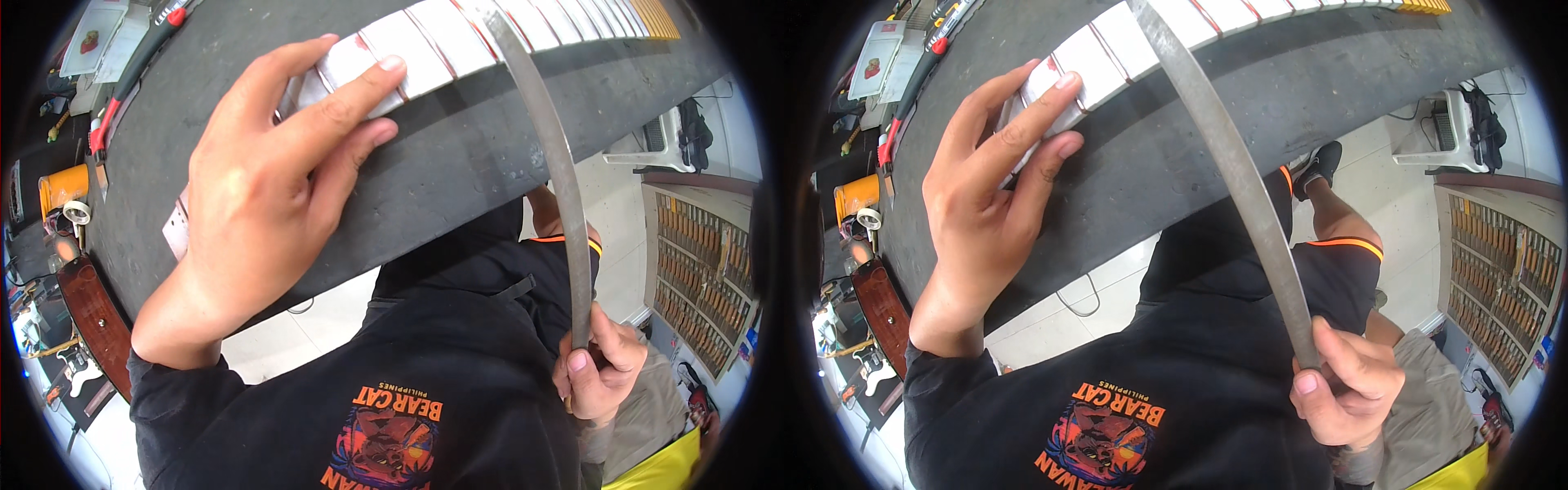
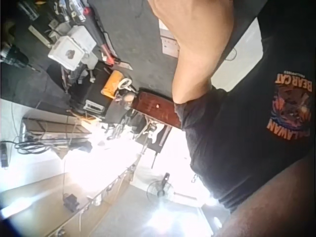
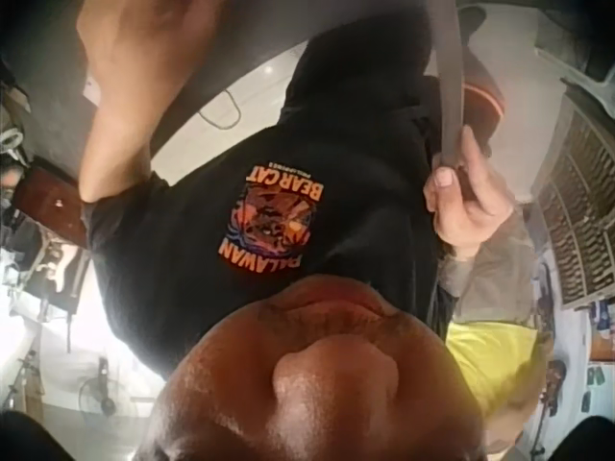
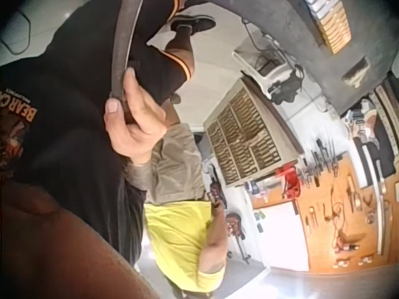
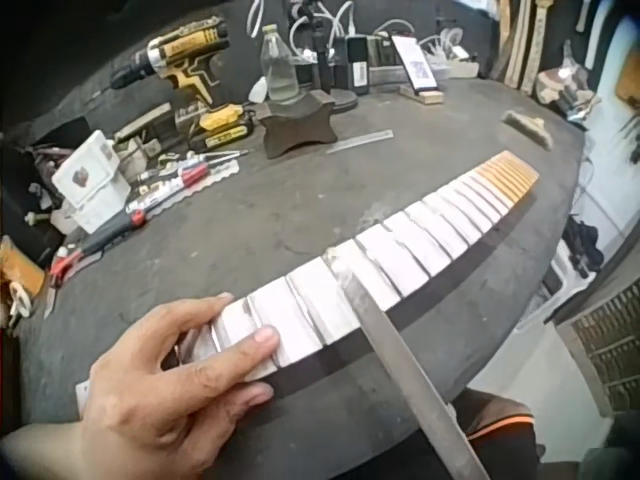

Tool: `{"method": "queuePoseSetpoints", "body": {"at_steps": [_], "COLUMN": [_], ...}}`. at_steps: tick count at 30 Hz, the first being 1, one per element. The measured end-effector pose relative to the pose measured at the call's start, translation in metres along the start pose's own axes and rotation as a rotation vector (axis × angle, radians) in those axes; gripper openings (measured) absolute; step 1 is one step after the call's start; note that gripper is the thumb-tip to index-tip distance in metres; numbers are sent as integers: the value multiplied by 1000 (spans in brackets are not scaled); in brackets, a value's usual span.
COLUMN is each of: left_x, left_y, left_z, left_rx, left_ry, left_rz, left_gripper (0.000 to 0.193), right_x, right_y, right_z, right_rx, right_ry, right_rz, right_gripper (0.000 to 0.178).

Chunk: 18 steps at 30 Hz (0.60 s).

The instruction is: The person uses a file to smooth the edges of the frets on a guitar neck, moving the tool repeatedly along the side of the wooden board.

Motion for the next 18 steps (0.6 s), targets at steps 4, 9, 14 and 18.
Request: {"method": "queuePoseSetpoints", "body": {"at_steps": [4,9,14,18], "left_x": [3,4,18,6], "left_y": [5,18,54,10], "left_z": [-2,4,3,7], "left_rx": [56,65,183,-43], "left_ry": [0,-3,-144,18], "left_rz": [58,166,136,91], "left_gripper": [44,50,57,59], "right_x": [-7,-14,-12,-12], "right_y": [-2,1,-4,-16], "right_z": [5,9,15,17], "right_rx": [-31,-312,-333,-448], "right_ry": [3,-38,-34,-44], "right_rz": [-2,-58,-94,-112], "right_gripper": [50,46,47,48]}}
Point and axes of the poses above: each hand's wrist, its own x-axis towards the middle knuckle, its own z-axis out of the palm, y = z × x, the point moved 7 cm from there along x, towards the middle knuckle, and after that the axes turned 3 degrees about -z, right-handed, at the moved point
